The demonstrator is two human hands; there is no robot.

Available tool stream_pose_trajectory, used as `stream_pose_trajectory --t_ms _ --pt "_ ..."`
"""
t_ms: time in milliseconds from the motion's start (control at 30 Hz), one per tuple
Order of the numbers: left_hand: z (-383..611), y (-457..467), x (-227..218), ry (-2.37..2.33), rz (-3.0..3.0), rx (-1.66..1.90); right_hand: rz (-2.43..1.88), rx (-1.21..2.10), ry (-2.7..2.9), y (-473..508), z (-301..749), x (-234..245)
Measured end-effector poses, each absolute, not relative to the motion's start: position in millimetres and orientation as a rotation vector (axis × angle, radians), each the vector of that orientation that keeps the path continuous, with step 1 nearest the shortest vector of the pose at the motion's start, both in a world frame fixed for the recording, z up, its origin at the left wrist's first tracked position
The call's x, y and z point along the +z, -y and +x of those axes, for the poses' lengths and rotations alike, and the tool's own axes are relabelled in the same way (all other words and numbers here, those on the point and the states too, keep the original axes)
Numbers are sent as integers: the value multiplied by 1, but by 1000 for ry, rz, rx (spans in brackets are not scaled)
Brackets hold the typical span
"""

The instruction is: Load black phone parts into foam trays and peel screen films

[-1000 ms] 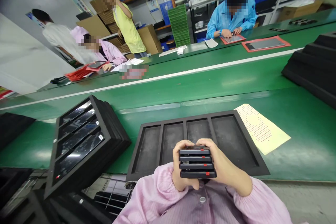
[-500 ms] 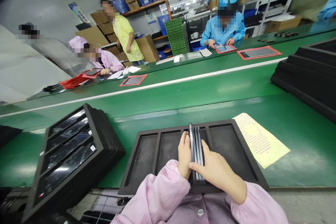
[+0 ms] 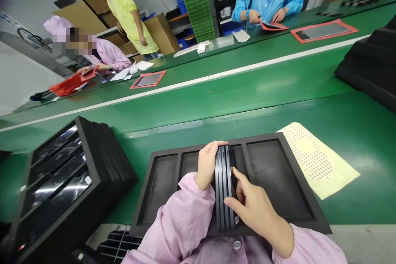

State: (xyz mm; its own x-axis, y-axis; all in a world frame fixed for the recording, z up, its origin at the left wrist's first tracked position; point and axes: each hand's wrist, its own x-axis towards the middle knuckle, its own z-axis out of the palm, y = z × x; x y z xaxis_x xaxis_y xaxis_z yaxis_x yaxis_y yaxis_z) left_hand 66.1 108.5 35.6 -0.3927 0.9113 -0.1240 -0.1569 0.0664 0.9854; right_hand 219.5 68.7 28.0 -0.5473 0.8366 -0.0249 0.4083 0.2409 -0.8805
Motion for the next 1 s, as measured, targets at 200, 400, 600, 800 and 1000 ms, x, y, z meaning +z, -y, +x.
stream_pose_trajectory --t_ms 200,400,600,800,1000 --pt "64 -110 34 -1418 803 1456 -1089 1239 2082 -71 219 29" --pt "61 -109 37 -1357 849 1362 -1072 1247 2074 -72 220 32" --pt "57 -109 41 -1334 983 1264 -1087 1250 2053 -73 223 33" --pt "55 -109 44 -1348 1057 1236 -1190 1280 2079 -74 224 30" --pt "56 -105 43 -1343 1070 1260 -873 585 2467 -81 231 43"
